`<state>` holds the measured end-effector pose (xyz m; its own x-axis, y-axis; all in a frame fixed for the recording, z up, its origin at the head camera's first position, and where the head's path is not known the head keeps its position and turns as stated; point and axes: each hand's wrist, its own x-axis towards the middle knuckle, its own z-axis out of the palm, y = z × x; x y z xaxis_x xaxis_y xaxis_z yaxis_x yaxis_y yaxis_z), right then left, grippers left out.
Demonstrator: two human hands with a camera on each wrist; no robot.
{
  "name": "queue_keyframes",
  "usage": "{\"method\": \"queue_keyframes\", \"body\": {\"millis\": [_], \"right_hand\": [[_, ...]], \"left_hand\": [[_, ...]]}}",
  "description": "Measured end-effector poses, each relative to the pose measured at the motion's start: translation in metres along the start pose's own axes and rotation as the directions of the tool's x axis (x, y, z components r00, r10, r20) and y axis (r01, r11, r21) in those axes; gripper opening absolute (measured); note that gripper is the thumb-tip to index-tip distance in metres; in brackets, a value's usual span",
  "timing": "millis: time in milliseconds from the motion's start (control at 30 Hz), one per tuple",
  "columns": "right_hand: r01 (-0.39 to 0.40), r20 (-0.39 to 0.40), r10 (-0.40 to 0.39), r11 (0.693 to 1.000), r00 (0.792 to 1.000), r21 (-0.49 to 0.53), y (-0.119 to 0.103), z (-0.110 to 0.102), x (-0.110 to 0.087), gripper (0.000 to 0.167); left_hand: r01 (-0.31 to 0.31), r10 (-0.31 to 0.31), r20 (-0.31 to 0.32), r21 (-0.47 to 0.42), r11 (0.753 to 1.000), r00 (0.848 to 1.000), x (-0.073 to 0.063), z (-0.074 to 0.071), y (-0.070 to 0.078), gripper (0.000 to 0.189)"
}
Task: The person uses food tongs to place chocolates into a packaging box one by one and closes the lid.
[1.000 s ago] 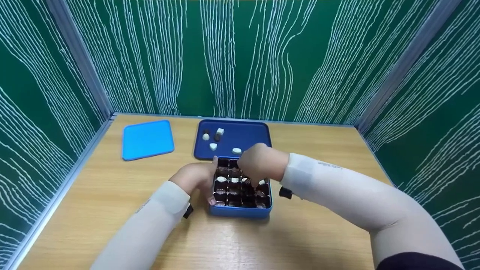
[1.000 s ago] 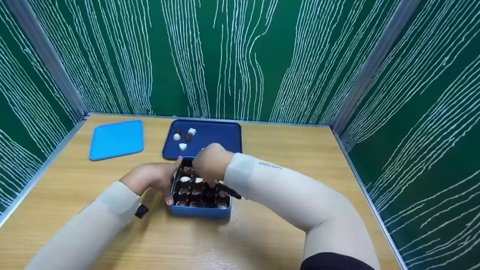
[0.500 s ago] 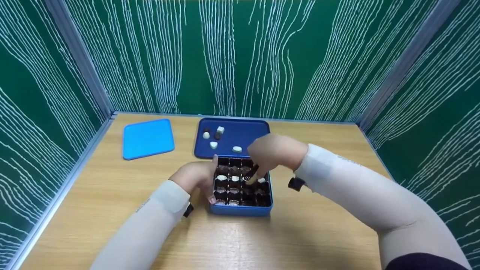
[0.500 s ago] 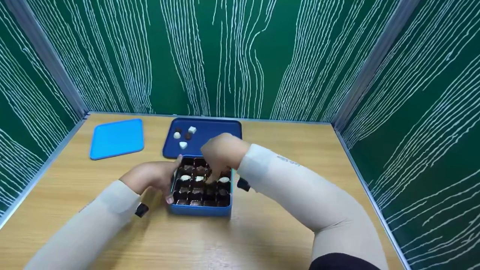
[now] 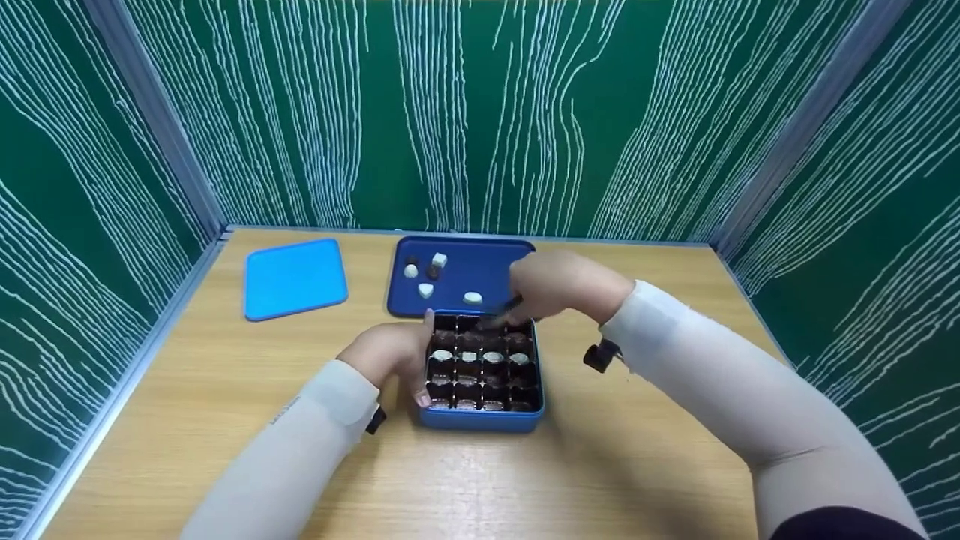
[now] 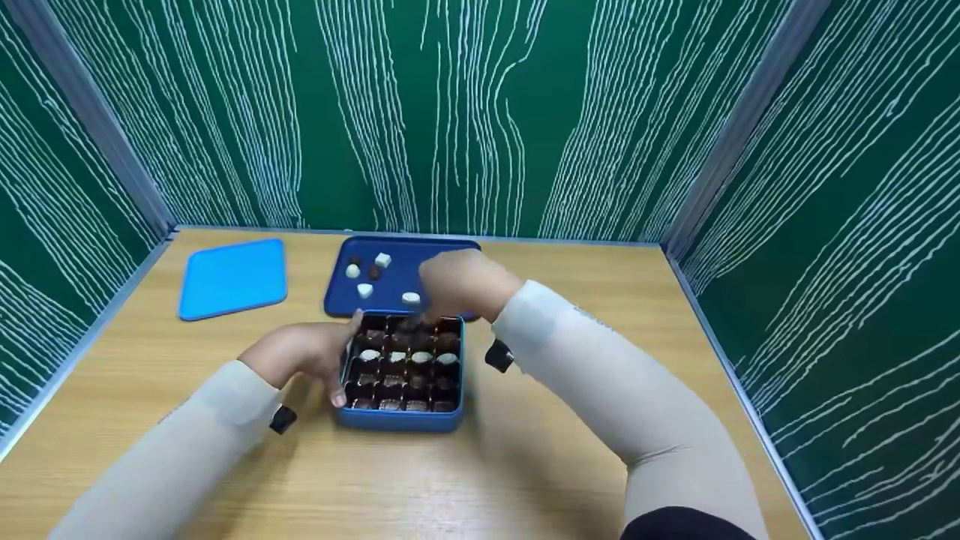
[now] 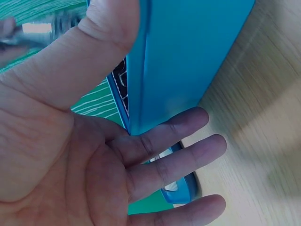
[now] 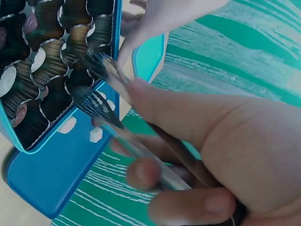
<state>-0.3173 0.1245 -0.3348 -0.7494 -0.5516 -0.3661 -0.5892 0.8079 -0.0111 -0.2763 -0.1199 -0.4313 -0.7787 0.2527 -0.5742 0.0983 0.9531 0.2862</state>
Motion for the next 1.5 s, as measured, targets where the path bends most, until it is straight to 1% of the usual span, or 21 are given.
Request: {"method": "queue_keyframes", "body": {"millis": [33,67,167,200,333,400,467,567,667,733,833,967,1100,1133,1233,1300,1400,1433,1500], "right_hand": [[-0.018,-0.035,0.019,0.999,0.999,0.036,0.003,0.001,0.006,0.047],[-0.042,-0.067,0.047,0.996,0.997,0.073,0.006,0.002,0.013,0.046],[-0.109,-0.143,0.135,0.979,0.980,0.172,0.013,0.008,0.037,0.046],[-0.132,-0.152,0.164,0.971,0.975,0.201,0.013,0.010,0.048,0.046],[-0.171,-0.192,0.233,0.941,0.953,0.291,0.011,0.022,0.085,0.032],[-0.195,-0.192,0.269,0.922,0.944,0.334,0.007,0.027,0.101,0.030],[-0.228,-0.181,0.307,0.906,0.934,0.356,0.002,0.031,0.117,0.031],[-0.289,-0.150,0.361,0.887,0.921,0.359,-0.004,0.039,0.137,0.030],[-0.317,-0.147,0.381,0.888,0.913,0.334,-0.009,0.047,0.153,0.030],[-0.311,-0.167,0.376,0.896,0.911,0.317,-0.011,0.050,0.159,0.027],[-0.295,-0.181,0.358,0.907,0.916,0.300,-0.013,0.049,0.161,0.023],[-0.278,-0.174,0.329,0.923,0.928,0.264,-0.007,0.041,0.154,0.016],[-0.259,-0.166,0.281,0.955,0.945,0.143,0.015,0.032,0.137,0.017],[-0.254,-0.160,0.269,0.962,0.950,0.103,0.021,0.030,0.132,0.020],[-0.247,-0.126,0.250,0.968,0.960,0.036,0.037,0.024,0.117,0.022],[-0.262,-0.096,0.264,0.965,0.960,0.034,0.045,0.020,0.108,0.022],[-0.292,-0.071,0.298,0.953,0.952,0.074,0.055,0.017,0.098,0.024],[-0.298,-0.073,0.304,0.951,0.950,0.083,0.058,0.017,0.097,0.027],[-0.287,-0.089,0.294,0.954,0.952,0.089,0.061,0.019,0.094,0.032]], "left_hand": [[0.005,-0.005,-0.001,-0.002,1.000,1.000,0.000,0.000,0.000,0.169],[0.008,-0.008,-0.002,0.000,1.000,1.000,0.000,0.000,0.001,0.169],[0.015,-0.015,0.002,-0.002,1.000,1.000,0.000,0.000,0.003,0.168],[0.017,-0.017,0.002,-0.004,1.000,1.000,-0.001,-0.001,0.003,0.167],[0.014,-0.014,-0.004,0.006,1.000,1.000,-0.001,-0.001,0.003,0.168],[0.015,-0.015,-0.013,0.005,1.000,1.000,-0.001,-0.001,0.003,0.168],[0.016,-0.016,-0.019,0.009,1.000,1.000,0.000,-0.001,0.004,0.169],[0.008,-0.008,-0.022,0.019,1.000,1.000,0.001,0.001,0.006,0.169],[0.001,-0.001,-0.023,0.030,1.000,1.000,0.002,0.002,0.008,0.169],[0.001,0.000,-0.032,0.033,0.999,0.999,0.003,0.003,0.007,0.169],[0.008,-0.007,-0.037,0.029,1.000,0.999,0.004,0.002,0.006,0.169],[0.021,-0.020,-0.030,0.024,1.000,0.999,0.003,-0.002,0.002,0.169],[0.036,-0.036,-0.011,0.019,0.999,0.999,0.001,-0.004,0.002,0.169],[0.039,-0.039,-0.007,0.016,0.999,0.999,0.000,-0.004,0.002,0.169],[0.049,-0.049,0.004,-0.008,0.999,0.999,-0.003,-0.004,0.002,0.169],[0.051,-0.051,0.005,-0.019,0.999,0.999,-0.004,-0.005,0.001,0.169],[0.046,-0.046,0.004,-0.024,0.999,0.999,-0.004,-0.004,0.002,0.169],[0.043,-0.043,0.002,-0.024,0.999,0.999,-0.004,-0.004,0.002,0.168],[0.029,-0.029,-0.002,-0.001,1.000,1.000,-0.003,-0.003,0.004,0.168]]}}
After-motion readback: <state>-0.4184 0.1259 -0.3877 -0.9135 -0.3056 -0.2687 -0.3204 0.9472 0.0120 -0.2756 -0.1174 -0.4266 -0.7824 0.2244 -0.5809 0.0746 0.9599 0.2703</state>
